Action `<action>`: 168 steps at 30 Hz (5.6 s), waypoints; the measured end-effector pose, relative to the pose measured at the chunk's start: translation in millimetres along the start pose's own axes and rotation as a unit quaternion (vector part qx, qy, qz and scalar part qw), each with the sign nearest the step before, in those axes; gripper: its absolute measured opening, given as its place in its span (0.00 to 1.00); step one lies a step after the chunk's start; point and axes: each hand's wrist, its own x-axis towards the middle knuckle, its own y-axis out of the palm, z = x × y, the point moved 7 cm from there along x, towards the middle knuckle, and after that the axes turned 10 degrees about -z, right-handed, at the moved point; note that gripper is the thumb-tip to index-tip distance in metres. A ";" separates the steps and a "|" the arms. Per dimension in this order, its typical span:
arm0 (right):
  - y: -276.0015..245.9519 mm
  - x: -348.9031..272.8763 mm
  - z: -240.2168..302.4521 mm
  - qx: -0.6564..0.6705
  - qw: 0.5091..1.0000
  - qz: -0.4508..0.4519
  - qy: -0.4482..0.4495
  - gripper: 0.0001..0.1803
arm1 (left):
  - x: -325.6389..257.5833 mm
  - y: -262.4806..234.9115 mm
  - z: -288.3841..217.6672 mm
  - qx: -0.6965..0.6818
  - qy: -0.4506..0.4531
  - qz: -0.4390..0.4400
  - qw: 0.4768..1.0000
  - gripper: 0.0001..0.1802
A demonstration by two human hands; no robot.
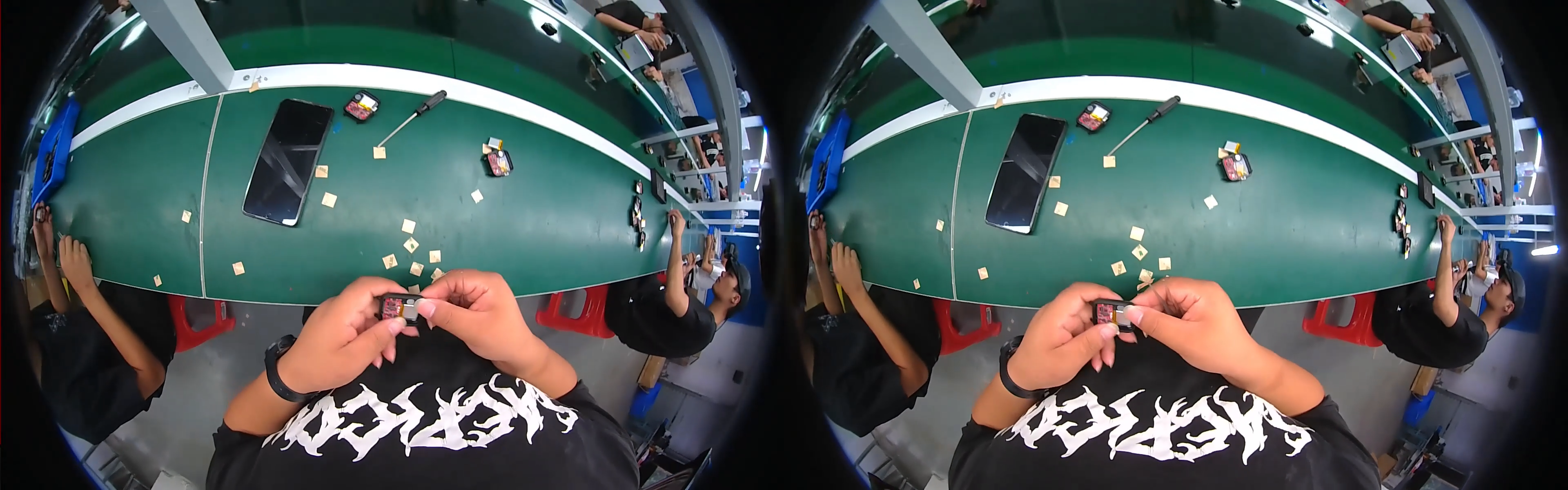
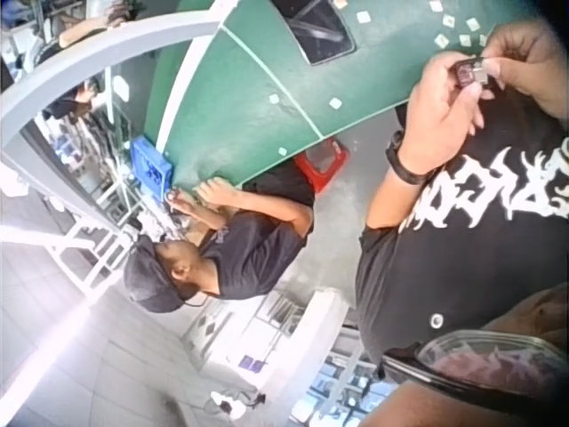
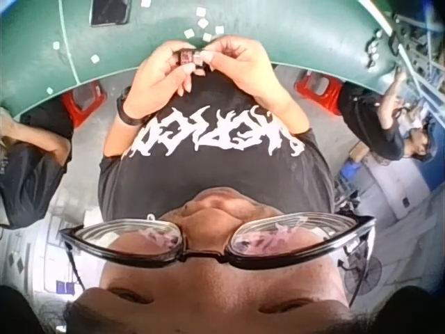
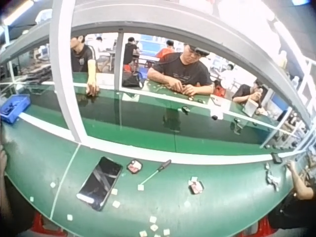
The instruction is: Assembling internal components of smartwatches on a production line using tweezers.
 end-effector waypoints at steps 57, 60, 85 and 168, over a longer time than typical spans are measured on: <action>-31.8 42.9 57.3 -0.272 0.909 -0.152 -0.275 0.23 | 79.5 25.4 -7.9 -0.276 0.055 -0.002 0.960 0.32; -50.1 33.5 47.6 -0.147 0.956 -0.135 -0.213 0.17 | 81.1 20.7 -9.4 -0.286 0.054 0.017 0.957 0.32; -54.7 10.0 37.0 -0.395 0.881 -0.136 -0.223 0.12 | 66.4 13.0 3.2 0.150 0.130 -0.145 0.969 0.25; -32.8 -7.0 18.7 0.175 0.983 0.037 -0.036 0.08 | 27.1 28.5 -23.8 0.032 0.230 -0.028 0.972 0.42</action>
